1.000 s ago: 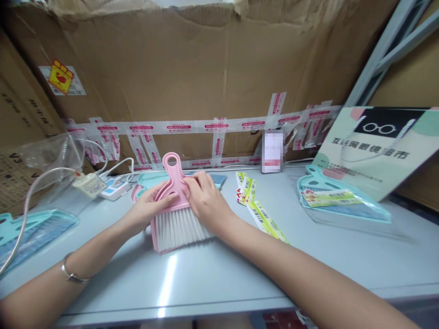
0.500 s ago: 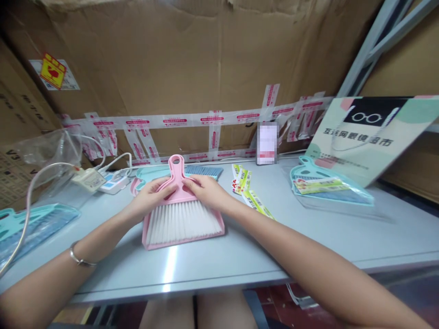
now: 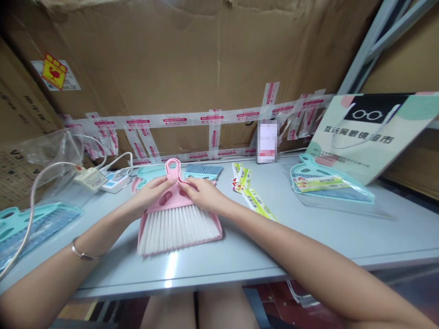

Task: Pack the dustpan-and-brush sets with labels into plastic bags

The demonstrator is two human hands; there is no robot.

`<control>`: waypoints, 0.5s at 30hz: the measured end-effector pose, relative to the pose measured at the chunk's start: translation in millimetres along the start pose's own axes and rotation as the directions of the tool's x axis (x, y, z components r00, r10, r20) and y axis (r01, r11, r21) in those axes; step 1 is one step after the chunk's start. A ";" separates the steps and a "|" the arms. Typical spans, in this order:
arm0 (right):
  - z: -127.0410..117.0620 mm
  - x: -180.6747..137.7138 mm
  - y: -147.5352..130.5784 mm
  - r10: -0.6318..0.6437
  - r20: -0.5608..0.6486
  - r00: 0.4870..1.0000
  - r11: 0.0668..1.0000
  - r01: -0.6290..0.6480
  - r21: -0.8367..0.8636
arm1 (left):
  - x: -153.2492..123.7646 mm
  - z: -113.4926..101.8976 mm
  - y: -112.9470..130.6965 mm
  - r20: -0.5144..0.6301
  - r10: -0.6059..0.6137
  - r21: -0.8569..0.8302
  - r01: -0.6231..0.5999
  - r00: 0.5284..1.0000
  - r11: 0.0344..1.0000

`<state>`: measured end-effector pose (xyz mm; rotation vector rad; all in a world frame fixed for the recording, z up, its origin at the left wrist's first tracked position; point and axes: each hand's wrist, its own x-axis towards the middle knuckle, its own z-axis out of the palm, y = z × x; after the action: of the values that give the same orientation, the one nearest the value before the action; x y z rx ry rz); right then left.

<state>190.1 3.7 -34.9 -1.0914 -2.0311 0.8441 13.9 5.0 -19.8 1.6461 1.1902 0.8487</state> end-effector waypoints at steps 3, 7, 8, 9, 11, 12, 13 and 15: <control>1.6 -3.0 -5.1 0.003 0.008 1.000 1.000 -0.003 -0.018 | 0.2 -0.2 1.2 0.017 -0.001 -0.014 0.001 1.000 1.000; 2.8 -5.7 -8.9 -0.001 0.017 1.000 1.000 0.001 -0.024 | 0.0 1.3 0.8 -0.009 -0.007 -0.017 0.007 1.000 1.000; 2.9 -5.9 -9.2 -0.002 0.016 1.000 1.000 0.002 -0.026 | 0.0 1.7 0.8 -0.016 -0.009 -0.018 0.009 1.000 1.000; 3.0 -6.0 -9.2 0.001 0.011 1.000 1.000 0.000 -0.025 | 0.0 1.9 1.0 -0.026 -0.008 -0.014 0.007 1.000 1.000; 2.9 -6.2 -8.0 0.011 -0.002 1.000 1.000 -0.011 -0.012 | -0.4 1.1 2.4 -0.045 0.001 0.006 -0.001 0.999 1.000; 2.8 -6.4 -6.9 0.015 -0.012 1.000 1.000 -0.015 0.002 | -0.8 0.2 3.4 -0.045 0.010 0.021 -0.010 0.999 1.000; 2.8 -6.6 -5.4 0.018 -0.023 1.000 1.000 -0.018 0.020 | -1.3 -1.0 4.5 -0.029 0.025 0.035 -0.024 0.999 0.999; 3.0 -7.0 -2.5 0.022 -0.055 0.998 0.998 -0.019 0.059 | -2.8 -3.5 6.0 0.048 0.061 0.057 -0.064 0.997 0.996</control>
<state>189.5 -4.2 -36.4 -1.0935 -1.9402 0.8684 11.9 2.6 -13.0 1.7497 1.1462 0.8168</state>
